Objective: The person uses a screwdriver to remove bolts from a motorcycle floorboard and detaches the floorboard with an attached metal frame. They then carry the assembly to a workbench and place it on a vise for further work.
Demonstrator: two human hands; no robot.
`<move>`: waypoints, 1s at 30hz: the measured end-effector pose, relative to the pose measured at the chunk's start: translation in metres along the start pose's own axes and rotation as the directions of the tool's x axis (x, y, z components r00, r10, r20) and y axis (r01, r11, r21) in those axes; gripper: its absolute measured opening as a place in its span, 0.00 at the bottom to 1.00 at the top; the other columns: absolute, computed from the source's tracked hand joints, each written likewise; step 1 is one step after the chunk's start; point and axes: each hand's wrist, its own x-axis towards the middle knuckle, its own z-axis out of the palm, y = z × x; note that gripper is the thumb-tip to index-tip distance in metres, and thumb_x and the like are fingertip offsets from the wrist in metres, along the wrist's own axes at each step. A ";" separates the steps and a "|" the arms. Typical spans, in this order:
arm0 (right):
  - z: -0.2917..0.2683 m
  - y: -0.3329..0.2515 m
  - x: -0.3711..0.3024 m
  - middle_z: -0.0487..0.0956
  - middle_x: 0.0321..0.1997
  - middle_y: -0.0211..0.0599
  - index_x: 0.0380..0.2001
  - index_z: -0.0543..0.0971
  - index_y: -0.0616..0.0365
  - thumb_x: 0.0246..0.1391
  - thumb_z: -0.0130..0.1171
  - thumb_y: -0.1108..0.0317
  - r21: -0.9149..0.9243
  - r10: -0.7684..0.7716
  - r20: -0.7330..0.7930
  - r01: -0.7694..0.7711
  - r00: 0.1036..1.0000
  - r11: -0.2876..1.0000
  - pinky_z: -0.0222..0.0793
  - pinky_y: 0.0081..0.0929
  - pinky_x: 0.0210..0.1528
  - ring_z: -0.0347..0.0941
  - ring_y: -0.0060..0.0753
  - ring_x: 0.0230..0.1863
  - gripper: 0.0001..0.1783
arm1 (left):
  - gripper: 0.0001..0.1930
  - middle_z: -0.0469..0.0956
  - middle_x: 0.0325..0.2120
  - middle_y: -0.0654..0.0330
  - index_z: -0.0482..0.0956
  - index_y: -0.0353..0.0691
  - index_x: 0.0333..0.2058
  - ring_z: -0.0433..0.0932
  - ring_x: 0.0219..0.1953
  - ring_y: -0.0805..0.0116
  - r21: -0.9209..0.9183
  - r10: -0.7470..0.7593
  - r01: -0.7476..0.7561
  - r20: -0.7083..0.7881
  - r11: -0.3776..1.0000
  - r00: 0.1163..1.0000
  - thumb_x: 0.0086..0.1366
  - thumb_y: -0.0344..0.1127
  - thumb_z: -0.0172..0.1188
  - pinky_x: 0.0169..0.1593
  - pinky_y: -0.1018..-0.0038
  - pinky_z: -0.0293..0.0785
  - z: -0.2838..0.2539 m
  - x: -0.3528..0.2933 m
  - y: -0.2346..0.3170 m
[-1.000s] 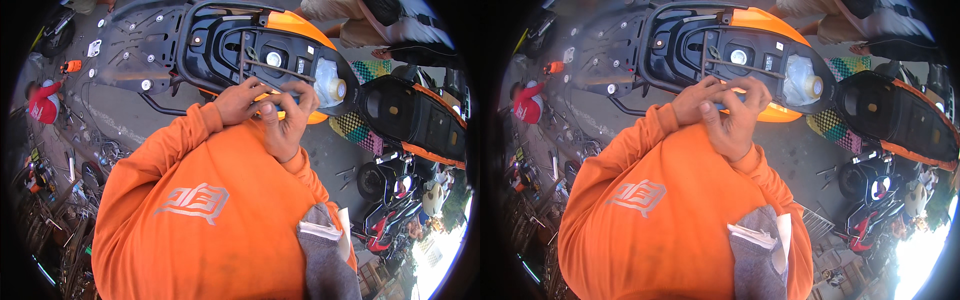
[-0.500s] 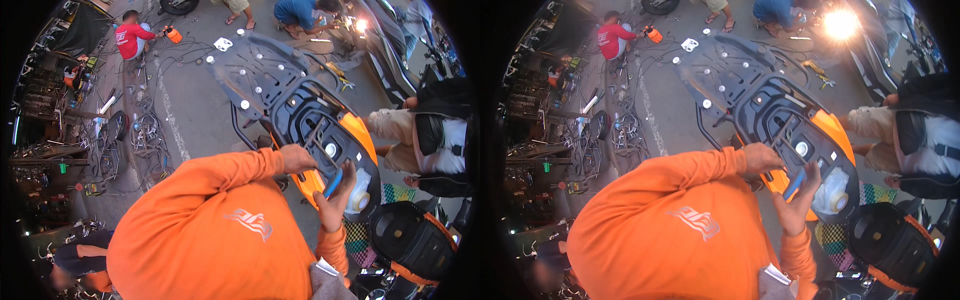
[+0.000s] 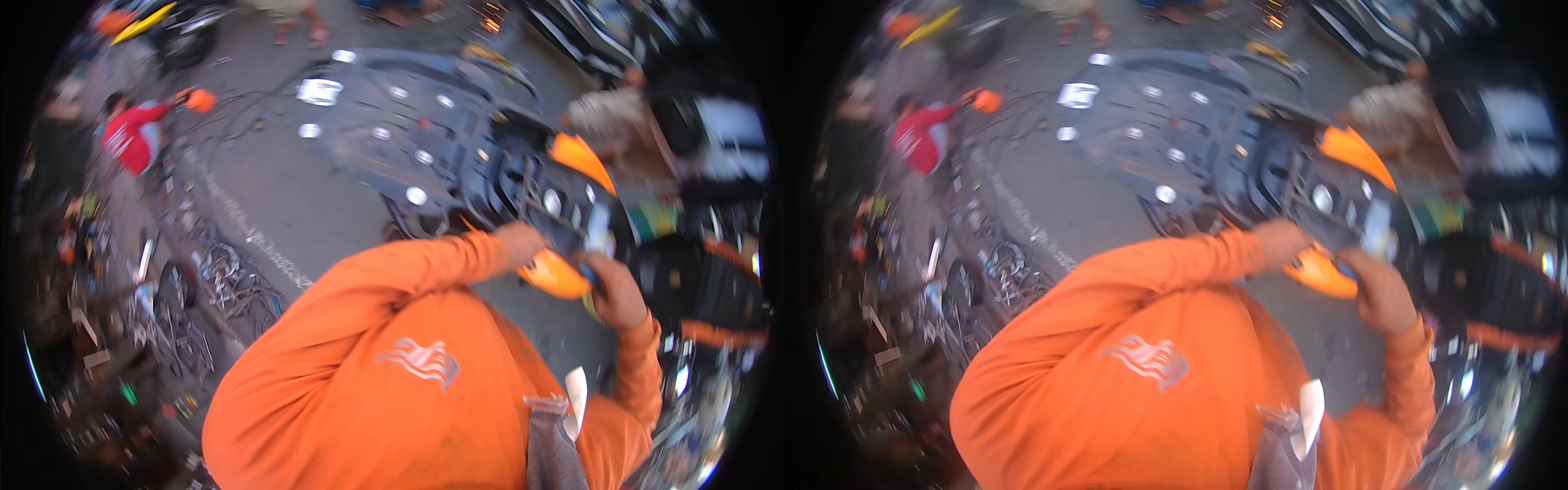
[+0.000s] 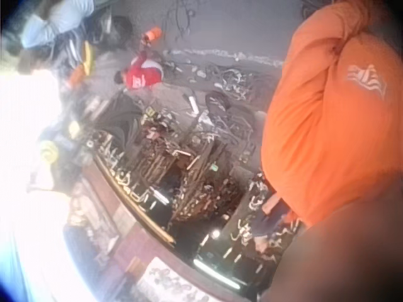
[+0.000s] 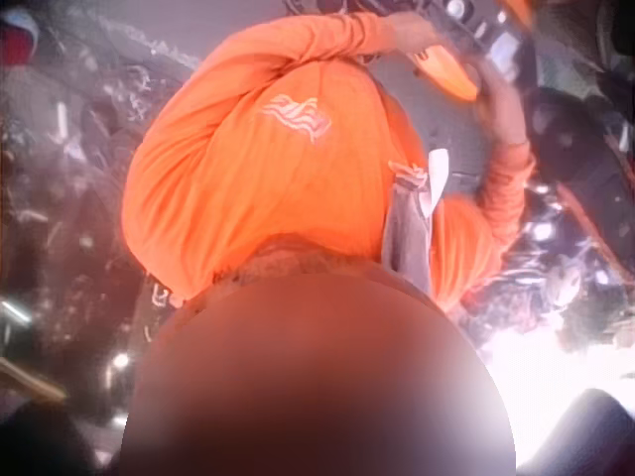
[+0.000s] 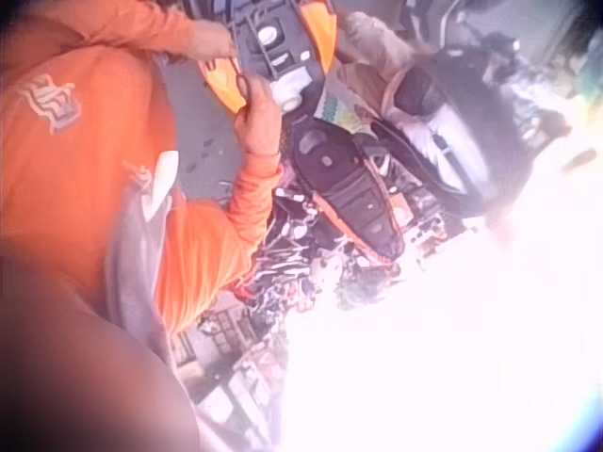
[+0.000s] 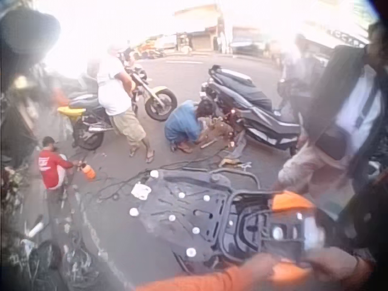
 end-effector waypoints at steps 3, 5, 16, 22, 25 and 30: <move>0.023 0.001 -0.041 0.78 0.40 0.49 0.37 0.76 0.63 0.38 0.45 0.87 0.124 0.357 -0.314 -0.335 0.880 0.934 0.69 0.33 0.49 0.76 0.50 0.44 0.21 | 0.17 0.79 0.36 0.51 0.77 0.40 0.41 0.78 0.40 0.51 -0.063 0.221 -0.224 -0.048 0.973 0.974 0.50 0.31 0.64 0.44 0.62 0.75 -0.006 0.010 0.004; 0.040 -0.007 -0.073 0.79 0.39 0.43 0.36 0.76 0.63 0.43 0.48 0.85 0.325 0.512 -0.536 -0.396 0.671 0.859 0.68 0.30 0.49 0.77 0.39 0.42 0.15 | 0.09 0.80 0.33 0.54 0.81 0.42 0.37 0.77 0.39 0.51 -0.137 0.279 -0.289 -0.088 0.947 0.956 0.56 0.33 0.60 0.44 0.60 0.73 -0.022 0.028 0.016; 0.184 0.036 0.016 0.82 0.33 0.39 0.44 0.78 0.60 0.54 0.62 0.71 0.516 0.542 -0.773 -0.171 0.329 0.839 0.71 0.25 0.34 0.78 0.29 0.32 0.14 | 0.09 0.77 0.32 0.66 0.83 0.45 0.36 0.71 0.43 0.63 0.532 0.434 -0.544 0.329 0.649 0.839 0.58 0.39 0.62 0.49 0.66 0.66 -0.161 0.072 -0.047; 0.194 0.058 0.021 0.81 0.33 0.39 0.44 0.78 0.60 0.54 0.63 0.70 0.585 0.580 -0.717 -0.120 0.387 0.802 0.71 0.26 0.32 0.77 0.30 0.29 0.14 | 0.10 0.78 0.35 0.68 0.83 0.46 0.36 0.71 0.47 0.65 0.635 0.365 -0.454 0.275 0.626 0.889 0.58 0.40 0.61 0.52 0.67 0.66 -0.154 0.067 -0.057; 0.196 0.059 0.021 0.81 0.32 0.40 0.44 0.78 0.59 0.53 0.63 0.69 0.598 0.576 -0.742 -0.049 0.343 0.800 0.71 0.26 0.31 0.76 0.30 0.28 0.15 | 0.10 0.76 0.33 0.67 0.82 0.43 0.37 0.69 0.45 0.65 0.614 0.368 -0.451 0.267 0.648 0.891 0.57 0.38 0.62 0.49 0.67 0.64 -0.156 0.066 -0.052; 0.203 0.049 0.026 0.81 0.32 0.44 0.41 0.78 0.62 0.52 0.64 0.69 0.508 0.555 -0.759 -0.223 0.340 0.832 0.72 0.31 0.34 0.78 0.40 0.31 0.14 | 0.11 0.76 0.35 0.68 0.82 0.46 0.38 0.69 0.46 0.67 0.686 0.329 -0.445 0.304 0.576 0.894 0.56 0.39 0.62 0.49 0.69 0.63 -0.162 0.069 -0.052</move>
